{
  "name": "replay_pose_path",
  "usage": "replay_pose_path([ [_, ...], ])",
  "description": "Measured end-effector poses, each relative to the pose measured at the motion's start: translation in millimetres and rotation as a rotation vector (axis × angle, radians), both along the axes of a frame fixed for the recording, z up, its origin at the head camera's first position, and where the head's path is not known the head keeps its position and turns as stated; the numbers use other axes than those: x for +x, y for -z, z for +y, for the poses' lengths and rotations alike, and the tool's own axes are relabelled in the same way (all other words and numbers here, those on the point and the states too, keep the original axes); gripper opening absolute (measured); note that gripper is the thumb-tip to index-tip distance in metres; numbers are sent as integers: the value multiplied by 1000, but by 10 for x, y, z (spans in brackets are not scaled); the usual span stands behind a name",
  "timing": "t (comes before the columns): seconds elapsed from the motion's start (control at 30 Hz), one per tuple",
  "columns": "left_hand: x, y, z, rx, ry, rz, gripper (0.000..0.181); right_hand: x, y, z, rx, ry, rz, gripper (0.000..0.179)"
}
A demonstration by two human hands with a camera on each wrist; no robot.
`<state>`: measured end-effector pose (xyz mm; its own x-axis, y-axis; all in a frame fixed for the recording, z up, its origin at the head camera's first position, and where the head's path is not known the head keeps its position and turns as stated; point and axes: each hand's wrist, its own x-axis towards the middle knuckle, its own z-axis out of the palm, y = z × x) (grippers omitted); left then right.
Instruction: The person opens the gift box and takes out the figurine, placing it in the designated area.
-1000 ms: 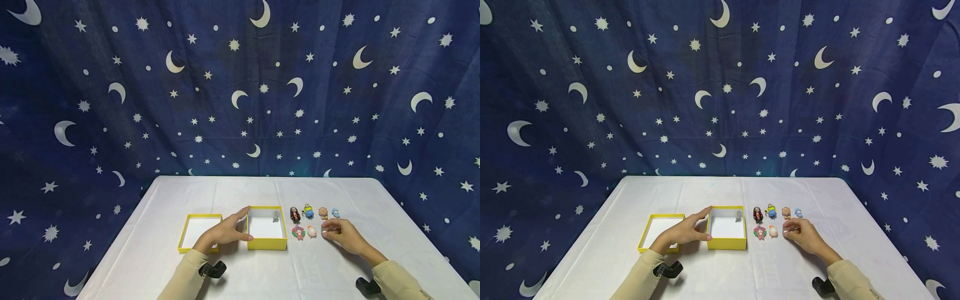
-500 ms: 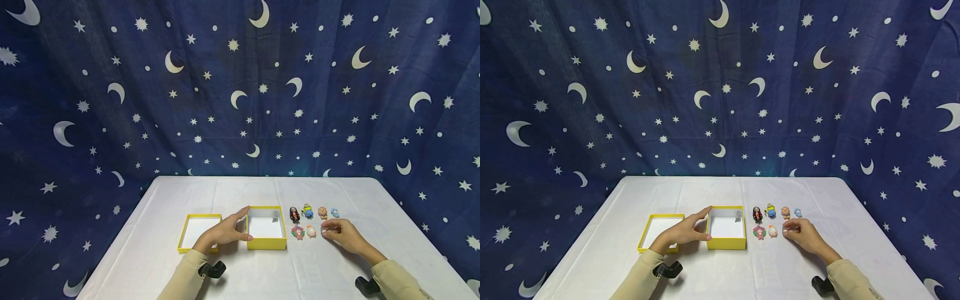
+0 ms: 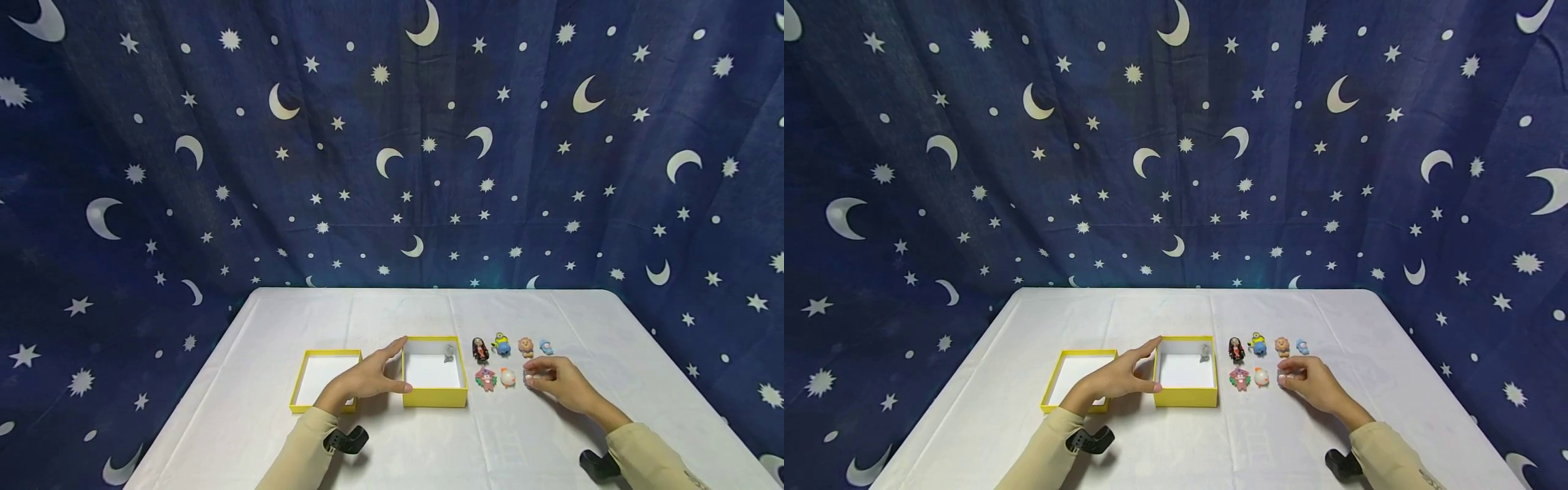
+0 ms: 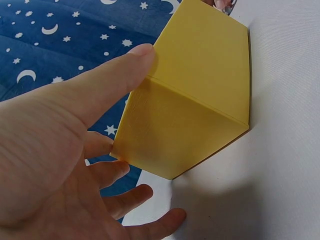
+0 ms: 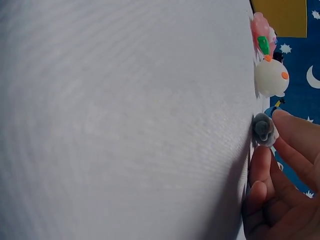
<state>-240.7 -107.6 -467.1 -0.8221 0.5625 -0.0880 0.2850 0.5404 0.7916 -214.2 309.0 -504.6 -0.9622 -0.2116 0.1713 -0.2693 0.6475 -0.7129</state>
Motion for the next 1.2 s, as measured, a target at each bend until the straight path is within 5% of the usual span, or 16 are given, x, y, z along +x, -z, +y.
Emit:
replay_pose_path([
  [0.37,-3,-29,-10,0,9,7,101,-39,-126,-20,-16,28,-85,31],
  [0.87,2,-1,0,1,-12,-8,102,-111,-293,-101,-45,19,93,25],
  [1.2,16,-20,8,6,-8,-13,99,-156,-400,-261,-43,13,44,27],
])
